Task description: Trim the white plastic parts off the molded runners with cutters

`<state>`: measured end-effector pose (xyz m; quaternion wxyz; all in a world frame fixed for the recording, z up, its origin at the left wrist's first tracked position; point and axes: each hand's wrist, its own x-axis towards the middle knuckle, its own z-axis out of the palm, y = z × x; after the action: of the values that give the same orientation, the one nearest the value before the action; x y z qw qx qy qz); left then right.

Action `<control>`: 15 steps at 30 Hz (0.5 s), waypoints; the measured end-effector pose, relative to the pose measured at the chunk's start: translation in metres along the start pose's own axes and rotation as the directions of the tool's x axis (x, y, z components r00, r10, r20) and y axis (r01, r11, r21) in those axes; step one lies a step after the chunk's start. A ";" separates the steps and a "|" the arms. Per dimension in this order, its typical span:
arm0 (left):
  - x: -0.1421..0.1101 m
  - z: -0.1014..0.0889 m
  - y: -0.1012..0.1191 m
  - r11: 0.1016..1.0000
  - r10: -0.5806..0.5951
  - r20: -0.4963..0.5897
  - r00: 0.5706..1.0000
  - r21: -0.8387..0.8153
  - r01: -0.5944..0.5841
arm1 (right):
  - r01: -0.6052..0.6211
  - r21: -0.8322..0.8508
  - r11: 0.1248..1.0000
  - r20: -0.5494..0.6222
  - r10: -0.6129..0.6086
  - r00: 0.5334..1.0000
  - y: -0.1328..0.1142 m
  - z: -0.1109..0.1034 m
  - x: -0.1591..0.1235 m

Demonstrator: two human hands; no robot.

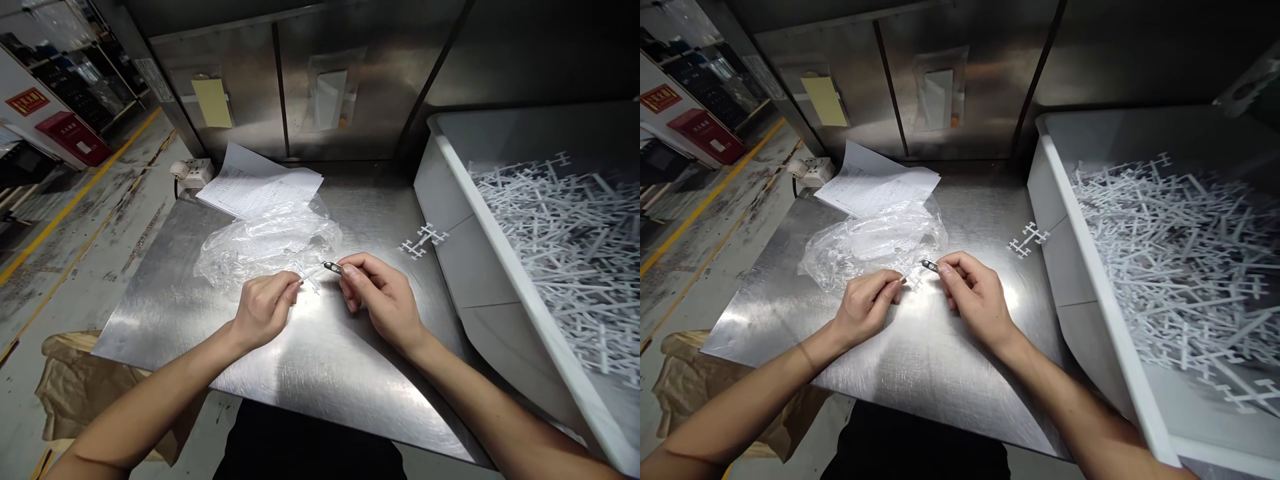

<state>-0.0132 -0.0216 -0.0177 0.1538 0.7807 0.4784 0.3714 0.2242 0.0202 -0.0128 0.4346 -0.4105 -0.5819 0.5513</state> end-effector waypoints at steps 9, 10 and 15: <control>0.001 -0.003 0.002 0.994 0.112 -0.039 0.993 0.000 -0.112 | 0.051 -0.034 0.998 -0.072 -0.053 0.996 0.009 0.002 0.001; 0.002 -0.003 0.002 0.992 0.129 -0.057 0.990 0.013 -0.128 | 0.059 -0.041 0.997 -0.077 -0.062 0.995 0.010 0.002 0.002; 0.007 -0.005 0.006 0.982 0.188 -0.208 0.960 0.049 -0.182 | 0.093 -0.090 0.992 -0.117 -0.104 0.988 0.013 -0.001 0.006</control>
<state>-0.0117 -0.0190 -0.0076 0.0549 0.7802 0.4224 0.4581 0.2240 0.0266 -0.0250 0.4781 -0.4321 -0.5968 0.4780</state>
